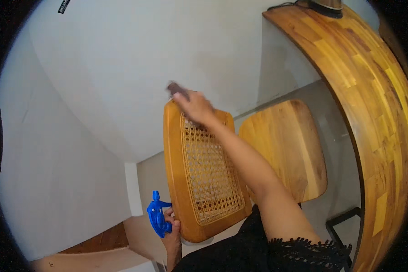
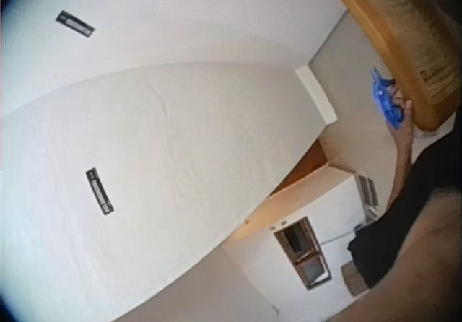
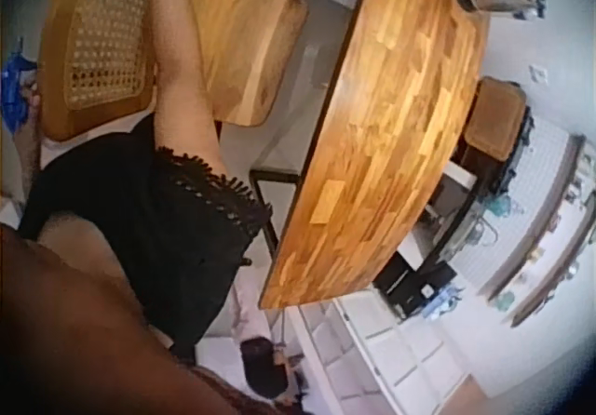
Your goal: The person cleans a wooden dining table and a matching wooden chair using a spray bottle and a cloth. They spray the surfaces and wipe them down, moving between the table and the chair throughout the process.
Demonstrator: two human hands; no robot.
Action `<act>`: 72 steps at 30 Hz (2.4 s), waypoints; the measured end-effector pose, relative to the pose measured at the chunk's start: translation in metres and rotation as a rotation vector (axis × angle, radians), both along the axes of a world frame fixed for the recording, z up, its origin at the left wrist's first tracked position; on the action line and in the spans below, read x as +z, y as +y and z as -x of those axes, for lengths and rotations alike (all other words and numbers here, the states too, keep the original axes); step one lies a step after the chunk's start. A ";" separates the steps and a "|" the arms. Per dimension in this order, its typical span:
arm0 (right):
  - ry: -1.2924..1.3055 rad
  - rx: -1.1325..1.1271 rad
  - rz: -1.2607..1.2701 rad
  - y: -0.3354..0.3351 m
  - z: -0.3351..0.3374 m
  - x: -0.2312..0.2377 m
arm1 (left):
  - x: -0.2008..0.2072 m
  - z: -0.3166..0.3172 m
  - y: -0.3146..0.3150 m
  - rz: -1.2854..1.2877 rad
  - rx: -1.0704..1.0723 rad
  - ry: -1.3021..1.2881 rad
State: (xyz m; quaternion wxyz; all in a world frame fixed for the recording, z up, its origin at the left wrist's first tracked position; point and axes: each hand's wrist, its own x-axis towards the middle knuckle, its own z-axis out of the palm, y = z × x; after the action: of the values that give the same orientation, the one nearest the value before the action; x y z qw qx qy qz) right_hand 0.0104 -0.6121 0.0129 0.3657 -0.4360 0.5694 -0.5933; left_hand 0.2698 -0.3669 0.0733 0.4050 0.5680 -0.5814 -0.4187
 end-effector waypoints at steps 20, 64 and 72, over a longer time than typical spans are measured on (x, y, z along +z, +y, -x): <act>0.691 0.064 0.374 0.174 -0.078 0.035 | -0.024 -0.006 -0.043 0.141 -0.340 0.305; 0.103 -0.022 -0.238 0.349 -0.094 -0.103 | -0.019 0.033 -0.094 0.269 -0.431 0.022; -0.059 -0.150 -0.046 0.246 -0.063 -0.047 | -0.019 0.019 -0.092 0.282 -0.529 0.075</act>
State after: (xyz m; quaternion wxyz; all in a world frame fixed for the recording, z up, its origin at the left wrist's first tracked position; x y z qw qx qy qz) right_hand 0.0736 -0.3661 -0.0338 0.3466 -0.3658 0.6028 -0.6186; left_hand 0.2511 -0.4587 0.0546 0.3781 0.3191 -0.7463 -0.4453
